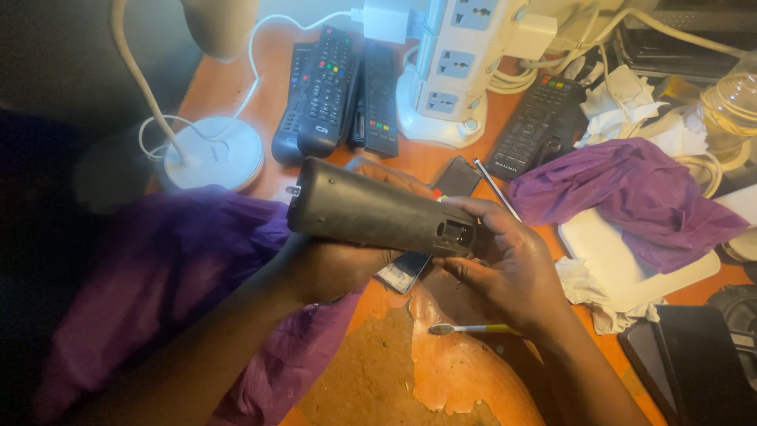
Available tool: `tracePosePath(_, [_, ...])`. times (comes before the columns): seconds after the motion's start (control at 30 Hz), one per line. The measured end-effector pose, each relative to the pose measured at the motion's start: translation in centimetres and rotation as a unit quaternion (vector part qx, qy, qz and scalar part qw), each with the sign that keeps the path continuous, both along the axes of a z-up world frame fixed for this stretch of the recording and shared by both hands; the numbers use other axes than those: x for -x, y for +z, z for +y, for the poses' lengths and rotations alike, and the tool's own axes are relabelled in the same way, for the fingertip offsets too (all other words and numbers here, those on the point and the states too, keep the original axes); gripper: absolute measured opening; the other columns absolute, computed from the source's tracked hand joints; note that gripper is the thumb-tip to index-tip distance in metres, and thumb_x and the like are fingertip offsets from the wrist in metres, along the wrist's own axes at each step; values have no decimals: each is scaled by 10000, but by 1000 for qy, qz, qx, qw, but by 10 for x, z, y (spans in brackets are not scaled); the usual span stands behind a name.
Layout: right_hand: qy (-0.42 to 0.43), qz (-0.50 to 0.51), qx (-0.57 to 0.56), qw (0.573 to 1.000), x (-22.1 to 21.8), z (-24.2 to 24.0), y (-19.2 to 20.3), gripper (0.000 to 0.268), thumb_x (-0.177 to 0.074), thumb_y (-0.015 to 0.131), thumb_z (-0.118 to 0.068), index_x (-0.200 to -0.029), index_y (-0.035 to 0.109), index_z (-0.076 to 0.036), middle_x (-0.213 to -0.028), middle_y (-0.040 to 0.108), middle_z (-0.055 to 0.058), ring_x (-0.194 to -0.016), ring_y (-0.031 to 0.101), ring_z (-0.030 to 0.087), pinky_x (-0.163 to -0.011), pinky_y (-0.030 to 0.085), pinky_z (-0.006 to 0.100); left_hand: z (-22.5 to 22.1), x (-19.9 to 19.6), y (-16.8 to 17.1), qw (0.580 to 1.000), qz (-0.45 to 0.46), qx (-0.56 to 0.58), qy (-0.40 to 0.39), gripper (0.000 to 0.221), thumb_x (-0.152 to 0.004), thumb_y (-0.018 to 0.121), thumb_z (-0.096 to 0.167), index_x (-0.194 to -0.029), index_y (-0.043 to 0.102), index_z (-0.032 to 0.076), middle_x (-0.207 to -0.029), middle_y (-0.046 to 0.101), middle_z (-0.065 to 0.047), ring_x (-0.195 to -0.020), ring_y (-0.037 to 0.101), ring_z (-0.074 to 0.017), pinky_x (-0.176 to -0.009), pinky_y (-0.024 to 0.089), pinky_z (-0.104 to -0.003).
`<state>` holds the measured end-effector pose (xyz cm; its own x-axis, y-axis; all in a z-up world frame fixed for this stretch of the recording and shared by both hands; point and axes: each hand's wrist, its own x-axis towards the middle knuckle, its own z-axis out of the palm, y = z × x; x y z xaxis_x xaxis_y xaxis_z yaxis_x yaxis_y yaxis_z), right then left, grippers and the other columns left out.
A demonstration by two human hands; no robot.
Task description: Cleaning the internal circuit board of a remote control and reassembling the plastic housing.
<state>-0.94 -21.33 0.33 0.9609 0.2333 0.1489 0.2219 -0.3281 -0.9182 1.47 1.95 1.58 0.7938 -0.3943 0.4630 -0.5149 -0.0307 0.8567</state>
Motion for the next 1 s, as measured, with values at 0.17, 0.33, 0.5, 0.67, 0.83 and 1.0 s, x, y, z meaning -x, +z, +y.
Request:
tracePosePath(0.17, [-7,20,-24,999,1,0,2,567,-800,830,-97,-1332,631,-95,-1225,727,56,-1122,707,137,-1021,583,294,6,3,-8,993,-39,-113,23,280,-961,712,240,-1188,729,77,-1235,759,-57,-1197,682,-159,-1071,537,-332])
tracePosePath(0.33, [-4,10,-26,1000,2,1,-1,573,-804,826,-107,-1340,625,-74,-1240,711,57,-1131,695,137,-1023,577,295,1,1,10,997,-55,-46,-14,249,-964,720,191,-1179,699,67,-1219,727,-88,-1169,699,-198,-1060,568,-359])
tracePosePath(0.5, [-7,-8,9,1000,2,1,2,571,-803,831,-182,-1330,635,-83,-1246,722,50,-1128,704,130,-1010,576,286,-1,1,18,999,-39,-12,-13,310,-943,754,204,-1212,655,85,-1242,666,-91,-1191,683,-213,-1074,568,-356])
tracePosePath(0.67, [-11,-17,1,1000,3,1,5,561,-809,822,-189,-1325,636,-73,-1265,713,63,-1138,706,142,-1015,586,289,-3,-1,20,999,-2,13,-31,274,-921,758,193,-1164,691,84,-1166,719,-60,-1119,705,-180,-1008,584,-339])
tracePosePath(0.83, [-16,-43,29,999,3,1,5,557,-809,833,-184,-1321,641,-82,-1261,727,51,-1142,700,138,-1016,558,288,-4,-5,14,999,-7,10,-30,322,-907,772,282,-1163,700,101,-1187,724,-52,-1147,708,-173,-1037,578,-325])
tracePosePath(1.0, [-22,-28,15,999,4,3,6,559,-798,838,-185,-1310,644,-70,-1242,731,58,-1122,707,137,-1001,576,288,-1,-3,12,1000,-18,-11,-22,339,-927,751,273,-1203,670,93,-1226,686,-66,-1173,688,-186,-1063,561,-335])
